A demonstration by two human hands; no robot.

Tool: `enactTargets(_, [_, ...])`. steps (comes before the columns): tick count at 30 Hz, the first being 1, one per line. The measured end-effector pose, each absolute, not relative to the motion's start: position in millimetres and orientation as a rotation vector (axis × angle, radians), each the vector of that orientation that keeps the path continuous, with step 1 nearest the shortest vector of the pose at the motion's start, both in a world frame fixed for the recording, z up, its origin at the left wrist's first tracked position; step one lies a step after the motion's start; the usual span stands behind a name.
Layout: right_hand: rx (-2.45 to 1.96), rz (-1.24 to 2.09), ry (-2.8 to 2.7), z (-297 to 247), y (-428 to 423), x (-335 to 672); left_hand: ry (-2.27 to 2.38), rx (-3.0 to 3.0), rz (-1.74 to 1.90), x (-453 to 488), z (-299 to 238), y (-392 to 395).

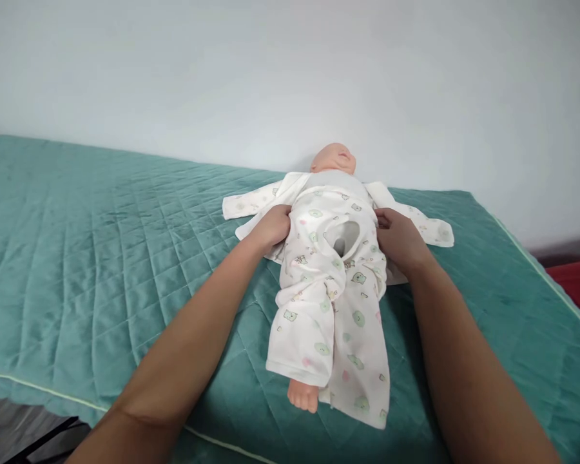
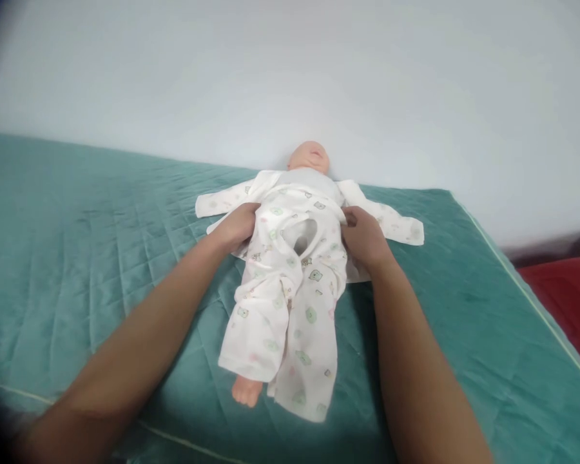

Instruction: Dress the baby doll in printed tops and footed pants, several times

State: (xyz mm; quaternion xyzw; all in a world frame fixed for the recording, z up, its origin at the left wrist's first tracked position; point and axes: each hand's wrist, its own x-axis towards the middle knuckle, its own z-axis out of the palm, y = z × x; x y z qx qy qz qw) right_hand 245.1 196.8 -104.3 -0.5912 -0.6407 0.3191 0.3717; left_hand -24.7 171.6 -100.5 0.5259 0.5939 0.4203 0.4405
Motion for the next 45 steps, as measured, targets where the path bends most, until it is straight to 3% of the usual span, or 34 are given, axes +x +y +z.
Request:
enactTargets(8, [-1.693, 0.99, -1.664, -85, 188, 242, 1.477, 1.48, 0.904, -28, -94, 172])
enactTargets(19, [-1.219, 1.282, -1.42, -95, 181, 230, 1.002, 0.875, 1.06, -15, -99, 171])
enactTargets(45, [-1.101, 1.355, -1.368, -103, 185, 233, 0.996, 0.88, 1.18, -6, -95, 166])
